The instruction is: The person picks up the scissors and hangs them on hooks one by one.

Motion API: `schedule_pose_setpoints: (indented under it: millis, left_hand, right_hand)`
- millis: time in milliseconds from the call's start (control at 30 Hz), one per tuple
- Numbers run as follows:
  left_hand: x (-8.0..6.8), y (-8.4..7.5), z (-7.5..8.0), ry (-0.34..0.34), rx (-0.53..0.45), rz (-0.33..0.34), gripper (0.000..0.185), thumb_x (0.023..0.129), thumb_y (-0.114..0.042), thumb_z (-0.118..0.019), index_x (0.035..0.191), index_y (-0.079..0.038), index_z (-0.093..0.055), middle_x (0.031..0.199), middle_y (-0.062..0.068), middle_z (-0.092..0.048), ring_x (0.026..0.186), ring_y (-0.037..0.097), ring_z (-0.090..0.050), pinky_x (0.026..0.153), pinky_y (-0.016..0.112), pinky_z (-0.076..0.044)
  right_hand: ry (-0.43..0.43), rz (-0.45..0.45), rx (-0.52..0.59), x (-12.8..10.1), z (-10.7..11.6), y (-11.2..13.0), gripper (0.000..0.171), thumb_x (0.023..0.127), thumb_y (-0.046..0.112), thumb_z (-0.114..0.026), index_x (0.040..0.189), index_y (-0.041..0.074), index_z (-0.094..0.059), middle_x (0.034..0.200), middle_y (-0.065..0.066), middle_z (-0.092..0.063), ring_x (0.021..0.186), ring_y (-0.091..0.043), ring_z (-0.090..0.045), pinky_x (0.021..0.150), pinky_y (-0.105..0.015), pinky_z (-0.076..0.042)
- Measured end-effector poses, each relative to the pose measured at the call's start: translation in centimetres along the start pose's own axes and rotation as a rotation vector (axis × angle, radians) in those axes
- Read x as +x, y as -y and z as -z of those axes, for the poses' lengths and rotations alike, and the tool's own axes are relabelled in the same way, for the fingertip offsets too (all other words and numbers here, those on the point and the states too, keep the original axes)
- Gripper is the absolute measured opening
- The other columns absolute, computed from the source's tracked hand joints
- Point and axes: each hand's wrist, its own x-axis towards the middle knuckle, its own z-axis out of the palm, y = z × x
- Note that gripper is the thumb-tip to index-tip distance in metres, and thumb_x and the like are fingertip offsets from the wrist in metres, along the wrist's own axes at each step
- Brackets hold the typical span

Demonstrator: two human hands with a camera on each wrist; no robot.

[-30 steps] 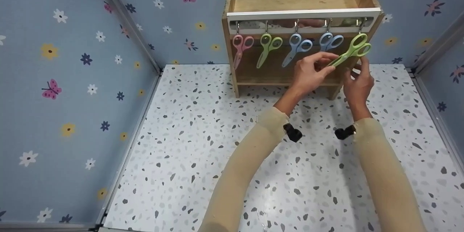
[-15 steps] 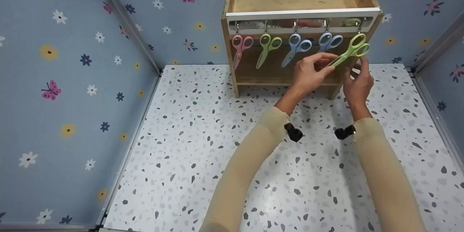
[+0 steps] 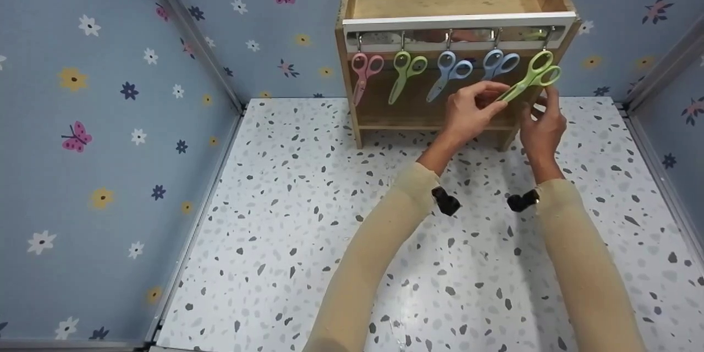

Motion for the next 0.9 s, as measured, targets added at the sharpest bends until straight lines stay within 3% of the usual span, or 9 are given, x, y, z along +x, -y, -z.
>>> schedule_pose_setpoints:
  millis: [267,367,900]
  left_hand:
    - [-0.1,1.0,0.1,-0.010,-0.005,-0.030,0.027,0.105,-0.008,-0.079,0.132,-0.007,-0.081,0.127,0.010,-0.085,0.107,0.010,-0.078,0.088,0.009,-0.055]
    - [-0.1,1.3,0.1,-0.013,0.001,-0.033,0.026,0.105,-0.008,-0.079,0.131,-0.007,-0.082,0.127,0.010,-0.085,0.105,0.010,-0.078,0.086,0.008,-0.054]
    - [-0.5,2.4,-0.3,-0.023,0.021,0.028,0.025,0.107,-0.007,-0.076,0.131,-0.008,-0.081,0.126,0.007,-0.085,0.103,0.005,-0.074,0.087,0.007,-0.053]
  right_hand:
    - [0.009,-0.003,0.021,0.0,0.1,0.0,0.060,0.115,0.016,-0.061,0.171,0.029,-0.047,0.156,-0.013,-0.071,0.144,-0.027,-0.071,0.122,-0.044,-0.057]
    - [0.006,0.014,0.022,0.0,0.0,-0.2,0.059,0.114,0.015,-0.061,0.171,0.027,-0.048,0.153,-0.016,-0.072,0.143,-0.029,-0.072,0.121,-0.045,-0.058]
    - [-0.005,0.025,0.021,0.1,-0.1,-0.4,0.057,0.113,0.014,-0.061,0.168,0.025,-0.051,0.145,-0.020,-0.075,0.139,-0.031,-0.074,0.119,-0.047,-0.059]
